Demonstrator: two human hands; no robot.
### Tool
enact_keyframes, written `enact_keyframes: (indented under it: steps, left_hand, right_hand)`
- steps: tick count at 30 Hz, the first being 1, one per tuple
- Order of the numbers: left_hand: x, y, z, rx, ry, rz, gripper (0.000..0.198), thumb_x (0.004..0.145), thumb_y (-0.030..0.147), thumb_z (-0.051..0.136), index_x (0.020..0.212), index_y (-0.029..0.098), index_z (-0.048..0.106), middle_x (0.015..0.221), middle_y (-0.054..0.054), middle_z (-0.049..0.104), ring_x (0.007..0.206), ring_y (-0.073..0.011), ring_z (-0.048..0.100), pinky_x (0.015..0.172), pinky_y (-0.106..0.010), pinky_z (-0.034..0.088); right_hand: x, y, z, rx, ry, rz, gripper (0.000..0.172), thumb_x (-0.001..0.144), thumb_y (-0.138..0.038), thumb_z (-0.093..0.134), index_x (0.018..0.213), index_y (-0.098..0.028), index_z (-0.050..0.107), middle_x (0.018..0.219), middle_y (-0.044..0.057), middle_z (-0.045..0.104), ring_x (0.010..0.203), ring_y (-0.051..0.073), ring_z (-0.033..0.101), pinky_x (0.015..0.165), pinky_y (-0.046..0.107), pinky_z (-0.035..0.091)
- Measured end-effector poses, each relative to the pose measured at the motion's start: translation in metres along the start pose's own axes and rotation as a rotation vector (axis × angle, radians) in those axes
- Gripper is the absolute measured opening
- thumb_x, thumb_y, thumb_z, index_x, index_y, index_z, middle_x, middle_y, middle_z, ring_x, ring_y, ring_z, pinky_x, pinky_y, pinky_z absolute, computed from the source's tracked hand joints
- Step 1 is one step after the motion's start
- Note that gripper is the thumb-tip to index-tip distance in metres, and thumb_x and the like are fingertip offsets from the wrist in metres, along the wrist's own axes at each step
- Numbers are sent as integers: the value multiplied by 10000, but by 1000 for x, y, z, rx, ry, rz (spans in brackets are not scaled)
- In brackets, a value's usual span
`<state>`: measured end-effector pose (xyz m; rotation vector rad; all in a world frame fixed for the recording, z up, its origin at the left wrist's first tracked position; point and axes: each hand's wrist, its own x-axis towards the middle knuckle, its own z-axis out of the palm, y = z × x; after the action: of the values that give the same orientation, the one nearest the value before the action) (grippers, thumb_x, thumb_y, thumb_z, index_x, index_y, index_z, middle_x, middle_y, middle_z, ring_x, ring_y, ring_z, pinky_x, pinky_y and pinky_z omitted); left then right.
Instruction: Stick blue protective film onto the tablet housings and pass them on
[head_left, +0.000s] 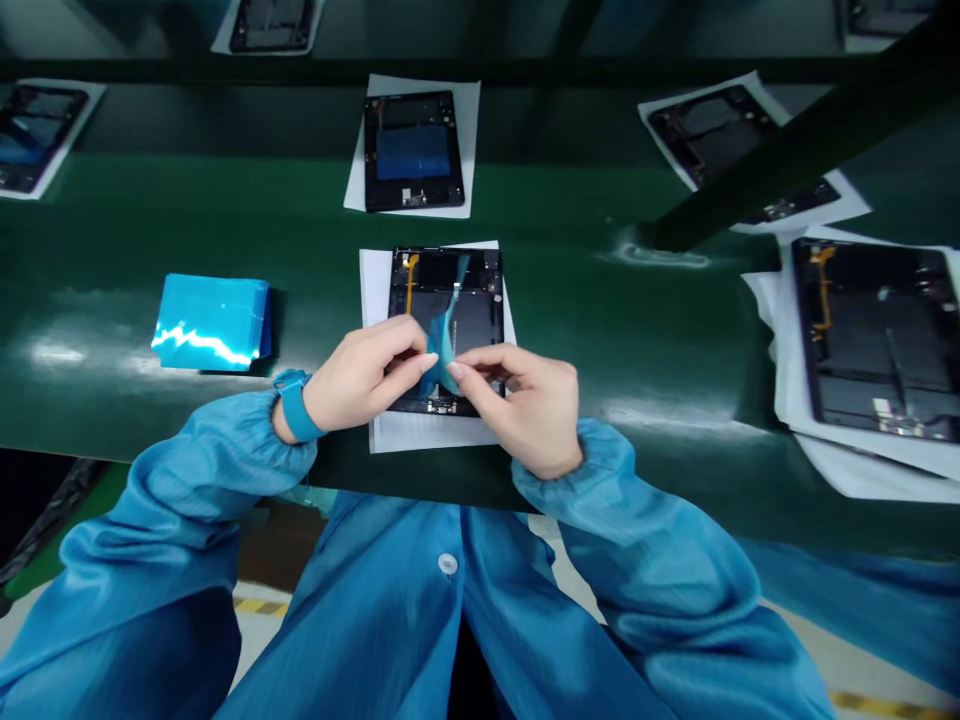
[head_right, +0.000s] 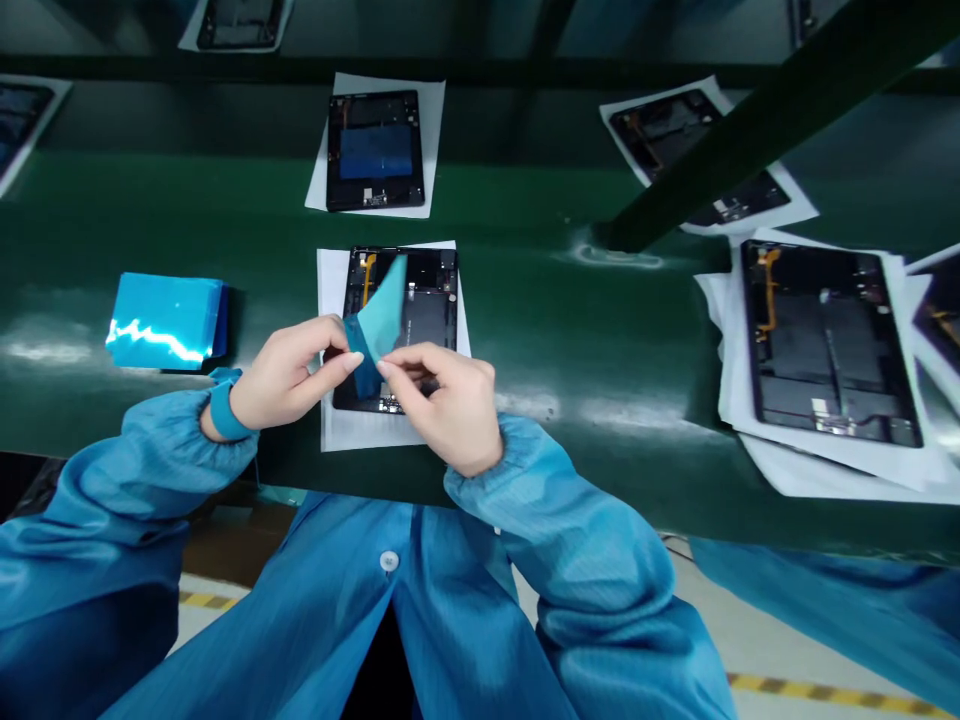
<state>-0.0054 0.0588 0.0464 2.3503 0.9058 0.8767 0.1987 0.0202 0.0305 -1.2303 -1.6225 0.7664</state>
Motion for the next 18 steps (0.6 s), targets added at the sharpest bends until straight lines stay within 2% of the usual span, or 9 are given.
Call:
enact_keyframes:
  steps: [3, 5, 9, 11, 12, 14, 16, 18]
  left_hand:
    - [1, -8, -9, 39, 49, 0, 217, 1018, 289, 543, 820, 205, 509, 740, 8, 542, 650, -113, 503, 618, -258, 428]
    - [-1, -21, -18, 89, 131, -30, 234, 1020, 326, 542, 820, 209, 513, 749, 3, 537, 659, -123, 503, 626, -276, 419]
    - [-7, -67, -32, 154, 420, -130, 300, 1028, 462, 532, 850, 221, 531, 756, 7, 496, 675, -135, 512, 667, -304, 417]
    - [-11, -91, -33, 149, 577, -161, 329, 1027, 511, 522, 866, 224, 532, 759, 9, 473, 676, -137, 514, 674, -312, 414]
    - [-12, -100, -32, 148, 640, -163, 340, 1027, 525, 518, 869, 224, 529, 762, 9, 467, 673, -135, 507, 668, -313, 409]
    - [-13, -112, -29, 169, 711, -142, 346, 1030, 527, 517, 867, 222, 522, 774, 7, 471, 671, -127, 484, 659, -315, 400]
    - [-13, -115, -24, 205, 711, -98, 325, 1045, 488, 510, 864, 218, 517, 786, 2, 492, 691, -120, 475, 673, -315, 406]
    - [-14, -112, -20, 233, 688, -54, 296, 1060, 436, 500, 861, 217, 511, 792, -3, 508, 718, -117, 479, 686, -314, 413]
  right_hand:
    - [3, 8, -5, -88, 112, -10, 82, 915, -278, 710, 875, -210, 729, 774, 9, 747, 646, 145, 690, 682, 295, 582]
    - [6, 18, -14, -119, 225, 6, 90, 924, -307, 705, 913, -219, 716, 776, 10, 729, 651, 156, 686, 688, 320, 577]
    - [10, 39, -40, -45, 445, 88, 135, 897, -343, 746, 912, -219, 696, 738, 4, 675, 598, 149, 647, 587, 304, 535]
    - [6, 41, -51, 48, 462, 156, 170, 865, -355, 784, 895, -213, 695, 694, -16, 648, 557, 130, 617, 549, 277, 513]
    - [2, 38, -53, 106, 416, 206, 183, 858, -364, 792, 891, -211, 697, 661, -27, 638, 536, 120, 604, 535, 262, 506]
    - [-15, 24, -46, 242, 183, 328, 181, 864, -370, 786, 878, -210, 703, 598, -41, 624, 493, 110, 586, 506, 240, 502]
    - [-44, 4, -20, 410, -195, 468, 161, 868, -362, 778, 854, -217, 709, 592, -33, 646, 482, 114, 596, 493, 238, 516]
    - [-83, -12, 24, 640, -575, 634, 205, 796, -382, 835, 797, -229, 698, 651, -25, 685, 499, 124, 627, 473, 240, 520]
